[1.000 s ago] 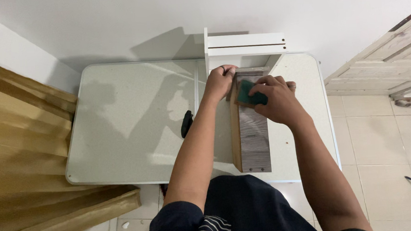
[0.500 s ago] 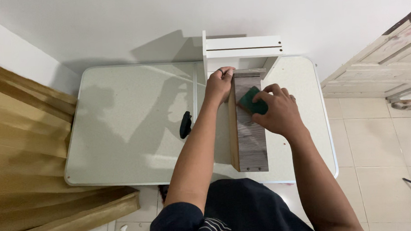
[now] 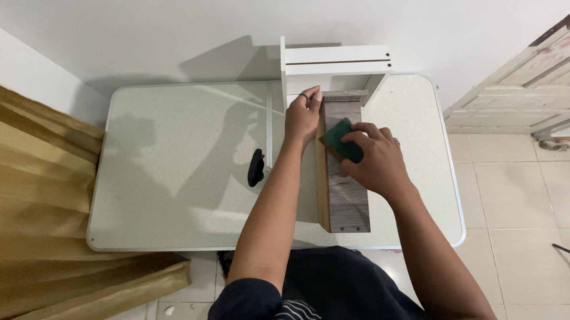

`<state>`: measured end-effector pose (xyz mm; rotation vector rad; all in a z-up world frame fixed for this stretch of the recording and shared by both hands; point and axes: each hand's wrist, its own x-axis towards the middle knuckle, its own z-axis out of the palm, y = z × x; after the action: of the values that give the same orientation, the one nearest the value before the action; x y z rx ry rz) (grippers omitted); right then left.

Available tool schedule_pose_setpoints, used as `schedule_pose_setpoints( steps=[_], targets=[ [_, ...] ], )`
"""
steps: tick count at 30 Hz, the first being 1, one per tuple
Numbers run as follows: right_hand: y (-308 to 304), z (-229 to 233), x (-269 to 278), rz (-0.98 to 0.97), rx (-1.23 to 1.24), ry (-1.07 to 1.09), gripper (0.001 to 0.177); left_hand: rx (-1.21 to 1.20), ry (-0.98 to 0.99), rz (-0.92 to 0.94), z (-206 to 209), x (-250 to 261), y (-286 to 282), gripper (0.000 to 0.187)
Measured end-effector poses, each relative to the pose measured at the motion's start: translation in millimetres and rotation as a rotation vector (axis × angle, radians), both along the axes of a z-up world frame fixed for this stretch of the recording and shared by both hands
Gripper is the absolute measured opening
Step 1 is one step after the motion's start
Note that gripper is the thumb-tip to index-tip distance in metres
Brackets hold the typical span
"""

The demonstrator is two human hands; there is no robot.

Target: The person sands the edges and surfaces of two small wooden boxes using a green abrasive sponge. They hold each box steady with one hand while scrubbing the sides and corners with the other, then set the boxes aside on a white table.

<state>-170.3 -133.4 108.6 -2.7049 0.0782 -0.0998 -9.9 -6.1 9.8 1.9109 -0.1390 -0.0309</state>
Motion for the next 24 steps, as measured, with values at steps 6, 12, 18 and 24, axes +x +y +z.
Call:
schedule_pose_setpoints(
  steps=[6,12,18,24],
  targets=[
    [-4.9,-5.1,13.5,-0.006,0.002,-0.05,0.048,-0.184,0.101,-0.007,-11.9,-65.4,4.6,0.053],
    [-2.5,-17.0,46.3,-0.044,-0.011,-0.217,0.048,-0.183,-0.029,-0.119,-8.8,-110.9,5.4,0.054],
    [-9.9,-23.0,24.3,-0.034,0.01,-0.181,0.046,-0.337,-0.004,-0.108,-2.0,-114.0,4.0,0.049],
    [-10.8,-20.4,27.9,-0.107,0.031,-0.236,0.047,-0.472,0.119,-0.132,-15.5,-115.5,2.1,0.051]
  ],
)
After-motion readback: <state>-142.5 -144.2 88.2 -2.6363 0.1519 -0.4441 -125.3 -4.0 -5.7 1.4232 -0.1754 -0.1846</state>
